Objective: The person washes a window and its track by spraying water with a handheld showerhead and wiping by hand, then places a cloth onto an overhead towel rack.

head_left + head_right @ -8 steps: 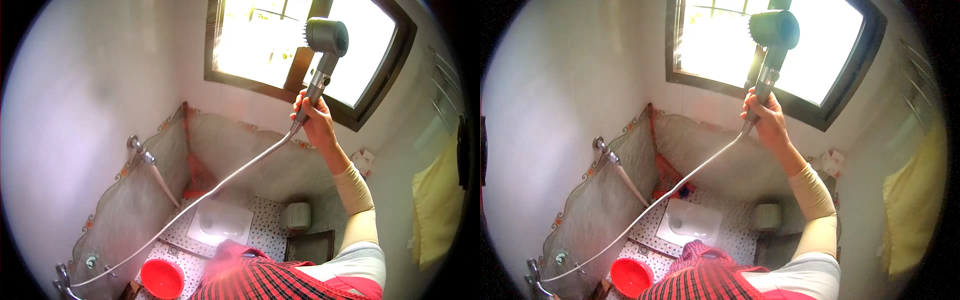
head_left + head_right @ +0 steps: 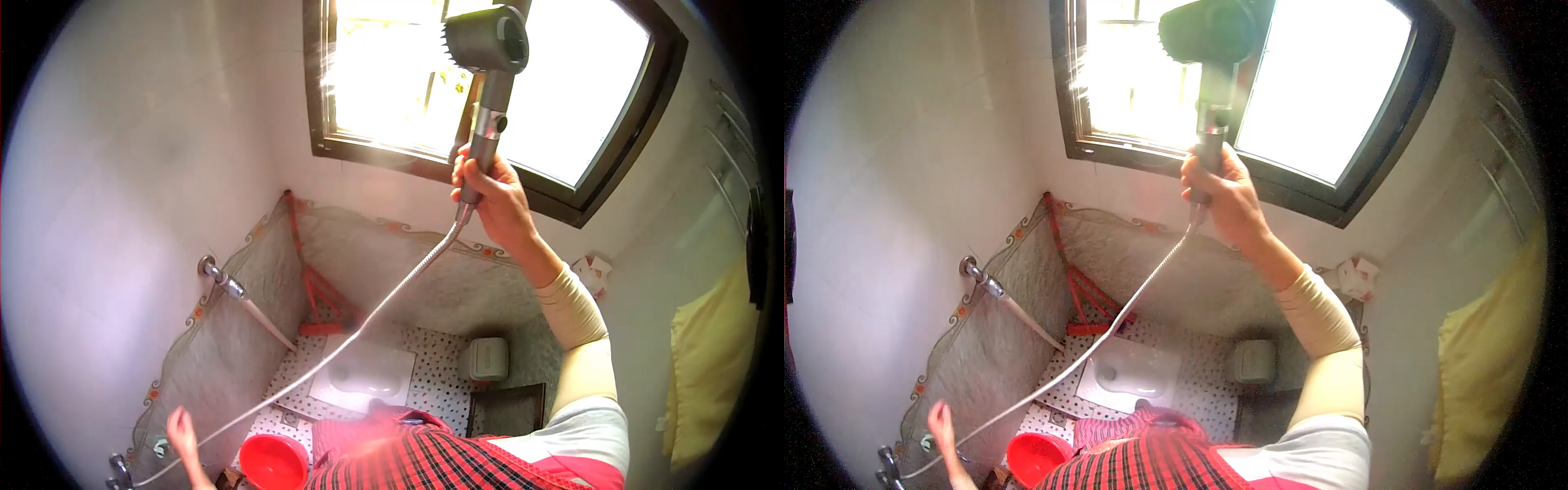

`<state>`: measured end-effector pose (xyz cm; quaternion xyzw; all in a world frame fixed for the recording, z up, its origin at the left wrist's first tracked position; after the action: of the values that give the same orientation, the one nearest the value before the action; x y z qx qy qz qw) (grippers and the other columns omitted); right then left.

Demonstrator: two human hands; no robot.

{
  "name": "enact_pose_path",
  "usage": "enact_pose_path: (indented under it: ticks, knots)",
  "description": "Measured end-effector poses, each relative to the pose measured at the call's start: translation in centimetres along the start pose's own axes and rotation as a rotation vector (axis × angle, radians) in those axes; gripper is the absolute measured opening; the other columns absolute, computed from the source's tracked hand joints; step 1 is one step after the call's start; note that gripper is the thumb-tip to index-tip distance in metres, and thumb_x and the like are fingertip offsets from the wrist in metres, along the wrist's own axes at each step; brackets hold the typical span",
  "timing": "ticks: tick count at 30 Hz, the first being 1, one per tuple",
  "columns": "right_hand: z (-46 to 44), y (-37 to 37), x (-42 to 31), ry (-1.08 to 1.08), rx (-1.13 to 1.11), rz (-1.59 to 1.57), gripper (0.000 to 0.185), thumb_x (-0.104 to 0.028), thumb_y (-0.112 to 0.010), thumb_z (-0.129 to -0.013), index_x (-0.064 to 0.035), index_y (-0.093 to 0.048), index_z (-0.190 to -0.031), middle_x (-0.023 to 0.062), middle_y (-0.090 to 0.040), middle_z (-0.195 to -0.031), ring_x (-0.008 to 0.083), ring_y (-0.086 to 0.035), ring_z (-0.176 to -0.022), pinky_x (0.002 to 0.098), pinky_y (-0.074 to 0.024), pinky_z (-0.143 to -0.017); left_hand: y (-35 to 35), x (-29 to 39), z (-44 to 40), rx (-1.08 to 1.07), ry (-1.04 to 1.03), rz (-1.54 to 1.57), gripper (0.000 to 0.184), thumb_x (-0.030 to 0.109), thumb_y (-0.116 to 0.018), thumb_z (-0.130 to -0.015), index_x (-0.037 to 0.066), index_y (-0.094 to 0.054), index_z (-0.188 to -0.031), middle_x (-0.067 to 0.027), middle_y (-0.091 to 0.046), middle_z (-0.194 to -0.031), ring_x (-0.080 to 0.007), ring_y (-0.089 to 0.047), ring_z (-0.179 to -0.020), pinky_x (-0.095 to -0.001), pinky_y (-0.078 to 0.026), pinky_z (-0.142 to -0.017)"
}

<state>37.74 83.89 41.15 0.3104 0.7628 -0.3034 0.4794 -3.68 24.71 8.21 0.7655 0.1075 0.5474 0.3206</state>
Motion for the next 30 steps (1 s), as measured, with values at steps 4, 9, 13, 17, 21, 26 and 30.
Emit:
enact_pose_path:
  ticks: [4, 9, 13, 17, 21, 26, 30]
  knots:
    - [-0.8, -0.8, 1.9, -0.135, 0.043, 0.112, 0.023, -0.023, -0.066, -0.087, -0.0089, -0.054, -0.101, -0.0003, -0.056, -0.083, 0.0087, -0.054, -0.074, 0.0253, -0.0476, -0.063, -10.6, 31.5, -7.8, -0.162, -0.751, -0.021, 0.031, 0.004, -0.065, -0.080, -0.001, -0.063, -0.110, -0.0172, -0.062, -0.114, -0.0336, -0.057, -0.108, -0.0396, -0.043, -0.096]
    - [-2.8, -3.1, 2.2, -0.206, 0.078, 0.142, 0.022, -0.026, -0.066, -0.085, -0.0113, -0.053, -0.095, -0.0025, -0.053, -0.080, 0.0072, -0.050, -0.070, 0.0247, -0.0423, -0.058, -18.9, 51.6, -14.3, -0.169, -1.345, -0.224, 0.044, 0.012, -0.061, -0.084, -0.002, -0.052, -0.125, -0.0167, -0.051, -0.131, -0.0331, -0.042, -0.127, -0.0455, -0.028, -0.108]
    - [-7.5, -5.7, 0.2, -0.005, 0.161, -0.023, 0.024, -0.027, -0.066, -0.084, -0.0103, -0.055, -0.096, -0.0023, -0.052, -0.079, 0.0074, -0.047, -0.069, 0.0246, -0.0398, -0.057, -22.6, 61.0, -20.8, -0.010, -1.533, -0.488, 0.047, 0.015, -0.054, -0.087, 0.000, -0.046, -0.131, -0.0134, -0.042, -0.140, -0.0302, -0.032, -0.135, -0.0523, -0.018, -0.110]
    - [-11.7, -7.0, -3.5, 0.177, 0.175, 0.015, 0.030, -0.031, -0.067, -0.083, -0.0086, -0.055, -0.099, -0.0006, -0.052, -0.078, 0.0086, -0.049, -0.069, 0.0259, -0.0419, -0.058, -25.0, 67.7, -26.8, 0.170, -1.627, -0.679, 0.048, 0.020, -0.051, -0.090, 0.004, -0.043, -0.135, -0.0101, -0.036, -0.146, -0.0273, -0.025, -0.138, -0.0552, -0.011, -0.112]
    - [-14.7, -8.2, -7.7, 0.287, 0.149, -0.032, 0.026, -0.026, -0.065, -0.082, -0.0085, -0.055, -0.098, 0.0012, -0.053, -0.079, 0.0091, -0.051, -0.072, 0.0260, -0.0446, -0.060, -24.8, 72.7, -30.9, 0.403, -1.598, -0.867, 0.049, 0.027, -0.048, -0.092, 0.006, -0.042, -0.136, -0.0064, -0.033, -0.148, -0.0242, -0.022, -0.139, -0.0547, -0.004, -0.114]
    - [-17.0, -8.6, -11.0, 0.273, 0.087, -0.006, 0.033, -0.028, -0.067, -0.082, -0.0079, -0.052, -0.105, 0.0026, -0.055, -0.086, 0.0113, -0.056, -0.077, 0.0288, -0.0503, -0.065, -22.9, 75.8, -31.3, 0.446, -1.609, -0.910, 0.043, 0.026, -0.045, -0.093, 0.008, -0.049, -0.132, -0.0066, -0.038, -0.144, -0.0228, -0.022, -0.140, -0.0509, -0.003, -0.116]
    - [-20.1, -8.8, -14.3, 0.305, 0.043, -0.003, 0.027, -0.024, -0.065, -0.085, -0.0085, -0.053, -0.104, 0.0023, -0.056, -0.088, 0.0113, -0.056, -0.081, 0.0297, -0.0520, -0.068, -19.9, 81.0, -33.2, 0.642, -1.611, -0.865, 0.043, 0.029, -0.044, -0.094, 0.008, -0.051, -0.130, -0.0073, -0.041, -0.143, -0.0236, -0.023, -0.139, -0.0465, -0.012, -0.116]
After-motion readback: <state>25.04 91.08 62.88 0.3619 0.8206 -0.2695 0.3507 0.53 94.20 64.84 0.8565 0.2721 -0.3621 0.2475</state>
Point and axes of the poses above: each hand's wrist, its own z-axis away from the middle knuckle, its own y-axis out of the back of the hand, x = y × z, the point moved 4 cm from there along -z, towards the middle knuckle
